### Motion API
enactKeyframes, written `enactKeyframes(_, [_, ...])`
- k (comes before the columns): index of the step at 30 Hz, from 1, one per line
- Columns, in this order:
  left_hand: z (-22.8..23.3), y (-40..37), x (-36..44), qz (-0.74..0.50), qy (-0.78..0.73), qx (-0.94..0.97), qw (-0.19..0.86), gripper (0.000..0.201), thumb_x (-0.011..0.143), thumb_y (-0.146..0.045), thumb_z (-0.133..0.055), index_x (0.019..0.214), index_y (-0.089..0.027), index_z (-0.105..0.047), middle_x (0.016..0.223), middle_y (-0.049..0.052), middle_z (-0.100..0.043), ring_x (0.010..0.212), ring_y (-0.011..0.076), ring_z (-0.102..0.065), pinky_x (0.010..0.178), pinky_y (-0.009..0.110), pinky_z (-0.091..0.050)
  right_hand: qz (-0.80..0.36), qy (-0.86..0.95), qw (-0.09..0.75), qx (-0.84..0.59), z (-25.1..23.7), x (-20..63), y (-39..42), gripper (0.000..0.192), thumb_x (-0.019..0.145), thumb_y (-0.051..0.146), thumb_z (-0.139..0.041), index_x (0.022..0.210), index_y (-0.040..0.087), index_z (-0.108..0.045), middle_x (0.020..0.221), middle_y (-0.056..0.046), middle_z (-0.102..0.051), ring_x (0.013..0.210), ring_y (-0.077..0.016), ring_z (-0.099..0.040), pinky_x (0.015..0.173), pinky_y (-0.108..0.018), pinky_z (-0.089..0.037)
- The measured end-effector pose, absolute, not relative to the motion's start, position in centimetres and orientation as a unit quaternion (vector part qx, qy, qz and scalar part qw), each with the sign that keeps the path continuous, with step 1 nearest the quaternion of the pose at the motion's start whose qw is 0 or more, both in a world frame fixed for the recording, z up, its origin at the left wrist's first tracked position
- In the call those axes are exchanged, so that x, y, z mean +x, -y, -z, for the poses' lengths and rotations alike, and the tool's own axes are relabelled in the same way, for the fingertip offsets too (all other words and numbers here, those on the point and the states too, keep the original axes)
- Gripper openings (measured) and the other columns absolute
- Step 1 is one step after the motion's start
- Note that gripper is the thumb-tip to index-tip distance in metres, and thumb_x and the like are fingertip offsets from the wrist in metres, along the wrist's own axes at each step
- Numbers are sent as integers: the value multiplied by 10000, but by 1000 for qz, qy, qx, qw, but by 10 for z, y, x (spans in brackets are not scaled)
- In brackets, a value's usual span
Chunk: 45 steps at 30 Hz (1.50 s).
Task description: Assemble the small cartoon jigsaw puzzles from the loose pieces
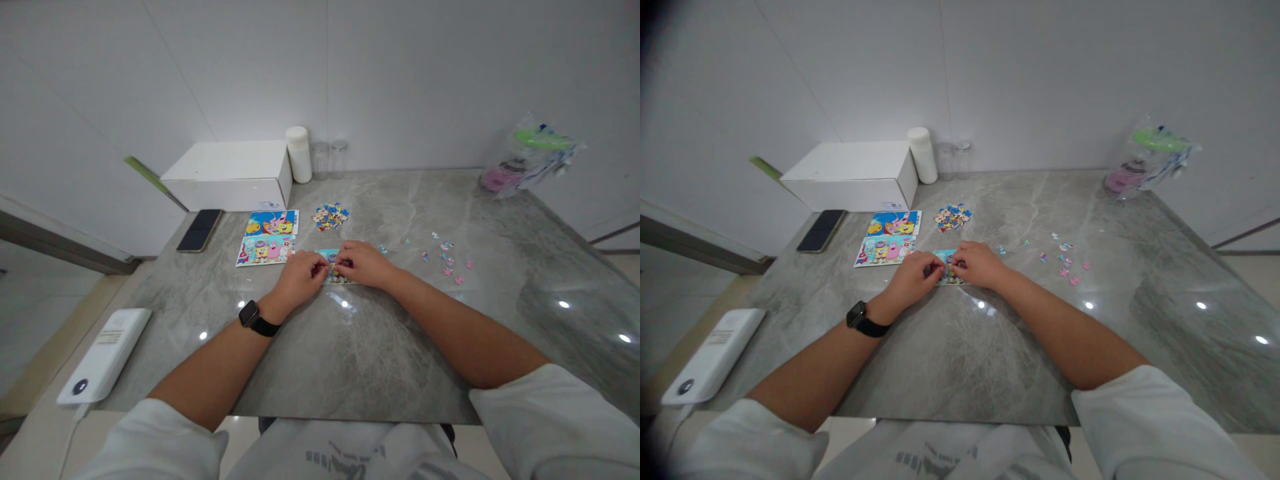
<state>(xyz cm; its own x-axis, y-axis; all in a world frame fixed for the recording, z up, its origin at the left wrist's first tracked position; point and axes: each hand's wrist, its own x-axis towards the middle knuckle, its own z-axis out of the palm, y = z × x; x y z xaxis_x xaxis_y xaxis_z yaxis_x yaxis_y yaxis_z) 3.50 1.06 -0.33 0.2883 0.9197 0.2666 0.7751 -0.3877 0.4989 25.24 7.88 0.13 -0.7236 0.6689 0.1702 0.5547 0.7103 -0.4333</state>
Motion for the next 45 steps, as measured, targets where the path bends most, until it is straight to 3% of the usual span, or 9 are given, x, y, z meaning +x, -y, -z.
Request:
enactKeyframes(12, [3,-10,35,-271,-512,801,149,48,930,-242,-698,947,-222,-738,873,37,-727,847,216,-630,828,363,-431,-163,901,178,-361,1,252,-79,100,923,291,-743,928,214,-807,960,-67,-711,916,-208,-642,833,-319,-427])
enactKeyframes(23, [5,-8,32,-235,-469,845,107,207,953,-308,-726,1138,-295,-818,1113,72,-731,1024,247,-644,941,423,-459,-157,880,202,-400,-3,256,-83,112,953,276,-707,915,200,-780,982,-78,-710,949,-211,-645,879,-326,-442])
enactKeyframes(30, [5,-7,33,-202,-463,857,99,231,964,-330,-726,1172,-321,-826,1134,75,-696,1062,247,-629,968,432,-475,-151,879,177,-416,-7,255,-81,139,969,292,-686,959,190,-780,992,-74,-706,954,-206,-636,867,-311,-435])
enactKeyframes(45, [4,-9,32,-254,-453,846,117,217,946,-268,-730,1155,-243,-785,1083,77,-713,1021,249,-648,924,409,-502,-173,871,219,-404,-16,254,-77,128,968,289,-707,948,185,-780,1000,-59,-700,981,-186,-640,908,-300,-436])
